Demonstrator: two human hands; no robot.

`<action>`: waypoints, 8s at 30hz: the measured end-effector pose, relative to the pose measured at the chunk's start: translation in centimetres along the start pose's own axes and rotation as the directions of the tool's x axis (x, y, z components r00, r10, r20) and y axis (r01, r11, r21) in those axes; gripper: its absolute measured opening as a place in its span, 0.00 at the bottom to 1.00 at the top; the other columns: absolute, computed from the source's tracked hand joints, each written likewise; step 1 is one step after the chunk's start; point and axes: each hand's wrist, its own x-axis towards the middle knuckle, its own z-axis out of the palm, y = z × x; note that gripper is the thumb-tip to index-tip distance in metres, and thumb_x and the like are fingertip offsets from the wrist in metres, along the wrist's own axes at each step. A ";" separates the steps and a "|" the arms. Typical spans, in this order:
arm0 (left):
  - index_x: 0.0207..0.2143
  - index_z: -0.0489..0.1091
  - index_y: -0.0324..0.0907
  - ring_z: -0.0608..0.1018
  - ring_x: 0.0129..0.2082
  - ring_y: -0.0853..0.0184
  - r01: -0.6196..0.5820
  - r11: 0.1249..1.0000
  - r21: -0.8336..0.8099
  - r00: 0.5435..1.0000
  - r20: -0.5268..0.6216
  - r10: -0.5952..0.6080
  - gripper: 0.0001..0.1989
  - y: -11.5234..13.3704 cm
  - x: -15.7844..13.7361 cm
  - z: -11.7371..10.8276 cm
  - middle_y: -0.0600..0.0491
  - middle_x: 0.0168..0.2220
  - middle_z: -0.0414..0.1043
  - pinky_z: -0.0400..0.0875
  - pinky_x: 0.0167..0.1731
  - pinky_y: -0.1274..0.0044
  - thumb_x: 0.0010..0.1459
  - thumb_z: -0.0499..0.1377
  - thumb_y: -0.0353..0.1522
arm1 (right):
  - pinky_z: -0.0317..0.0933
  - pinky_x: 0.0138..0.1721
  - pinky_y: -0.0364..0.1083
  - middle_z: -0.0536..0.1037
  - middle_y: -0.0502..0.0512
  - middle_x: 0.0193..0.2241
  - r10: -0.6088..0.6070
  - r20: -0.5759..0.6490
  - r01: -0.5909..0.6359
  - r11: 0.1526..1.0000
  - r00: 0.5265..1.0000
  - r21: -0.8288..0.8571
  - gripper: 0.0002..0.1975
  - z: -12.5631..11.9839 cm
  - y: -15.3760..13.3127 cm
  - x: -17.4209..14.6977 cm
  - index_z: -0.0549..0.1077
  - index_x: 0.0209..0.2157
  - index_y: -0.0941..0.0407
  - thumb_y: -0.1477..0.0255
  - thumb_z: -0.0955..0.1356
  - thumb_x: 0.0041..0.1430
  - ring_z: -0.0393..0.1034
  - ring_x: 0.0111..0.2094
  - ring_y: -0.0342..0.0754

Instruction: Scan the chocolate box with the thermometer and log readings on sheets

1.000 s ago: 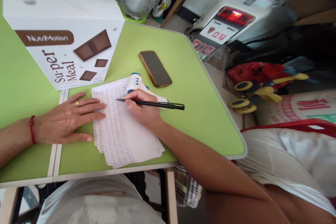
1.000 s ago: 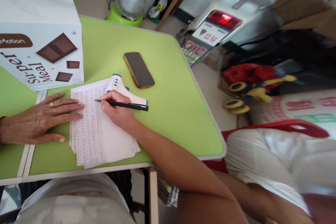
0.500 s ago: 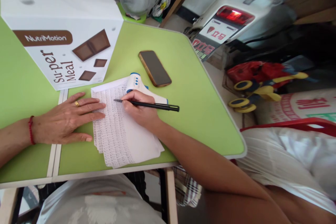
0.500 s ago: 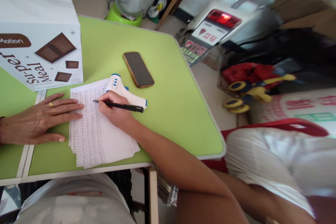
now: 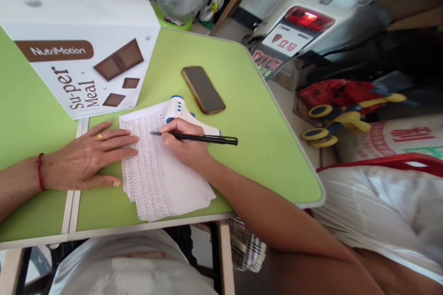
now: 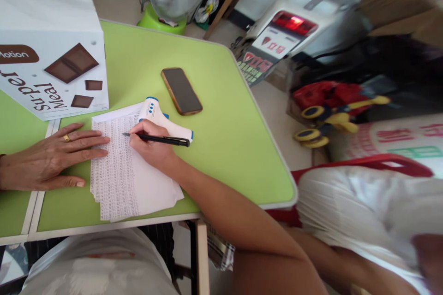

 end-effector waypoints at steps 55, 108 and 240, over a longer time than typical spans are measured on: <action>0.63 0.58 0.39 0.58 0.67 0.53 -0.021 0.999 0.048 1.000 -0.007 0.022 0.28 0.0 -0.1 0.1 0.43 0.67 0.54 0.40 0.65 0.59 0.70 0.46 0.47 | 0.57 0.23 0.42 0.72 0.47 0.20 -0.079 0.033 0.079 0.997 0.996 -0.015 0.04 0.2 -0.2 -0.3 0.72 0.26 0.55 0.74 0.65 0.49 0.61 0.21 0.40; 0.63 0.58 0.41 0.59 0.67 0.52 -0.004 1.000 -0.002 1.000 -0.011 0.004 0.27 -0.1 -0.1 0.1 0.42 0.67 0.54 0.42 0.66 0.56 0.69 0.50 0.46 | 0.55 0.23 0.42 0.71 0.45 0.19 0.000 -0.020 0.000 1.000 1.000 0.016 0.02 0.2 -0.2 -0.3 0.71 0.23 0.55 0.74 0.65 0.46 0.58 0.20 0.39; 0.63 0.58 0.42 0.59 0.67 0.54 0.003 1.000 0.012 1.000 0.004 -0.003 0.26 0.0 0.0 0.1 0.43 0.67 0.55 0.42 0.66 0.57 0.69 0.48 0.47 | 0.55 0.24 0.43 0.70 0.46 0.19 -0.035 0.026 0.035 0.999 0.999 -0.007 0.03 -0.2 -0.1 -0.3 0.68 0.22 0.54 0.75 0.65 0.46 0.59 0.21 0.40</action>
